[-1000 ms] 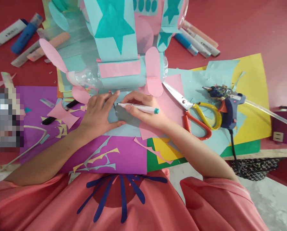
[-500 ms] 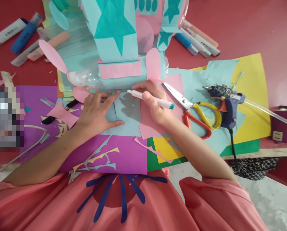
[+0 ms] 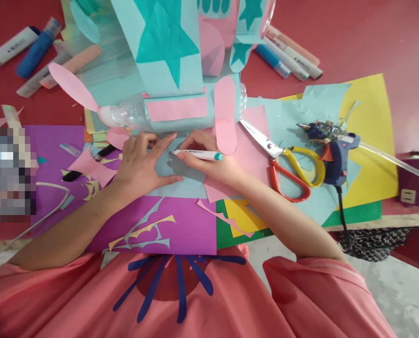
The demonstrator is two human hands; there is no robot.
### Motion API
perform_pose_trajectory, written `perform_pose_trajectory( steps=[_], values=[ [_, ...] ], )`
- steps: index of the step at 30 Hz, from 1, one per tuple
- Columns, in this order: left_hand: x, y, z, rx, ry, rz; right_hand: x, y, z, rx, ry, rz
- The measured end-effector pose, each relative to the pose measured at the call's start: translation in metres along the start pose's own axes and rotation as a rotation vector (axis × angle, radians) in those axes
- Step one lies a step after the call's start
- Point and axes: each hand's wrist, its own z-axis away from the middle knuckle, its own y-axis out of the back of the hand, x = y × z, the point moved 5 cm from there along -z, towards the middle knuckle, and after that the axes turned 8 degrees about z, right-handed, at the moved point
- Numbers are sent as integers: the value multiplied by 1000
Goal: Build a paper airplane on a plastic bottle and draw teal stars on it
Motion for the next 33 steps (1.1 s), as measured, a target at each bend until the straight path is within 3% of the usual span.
perform_pose_trajectory(
  steps=[33],
  values=[
    [-3,-1,0,53,-42,15,-4,-1,3,-41,1,60]
  ],
)
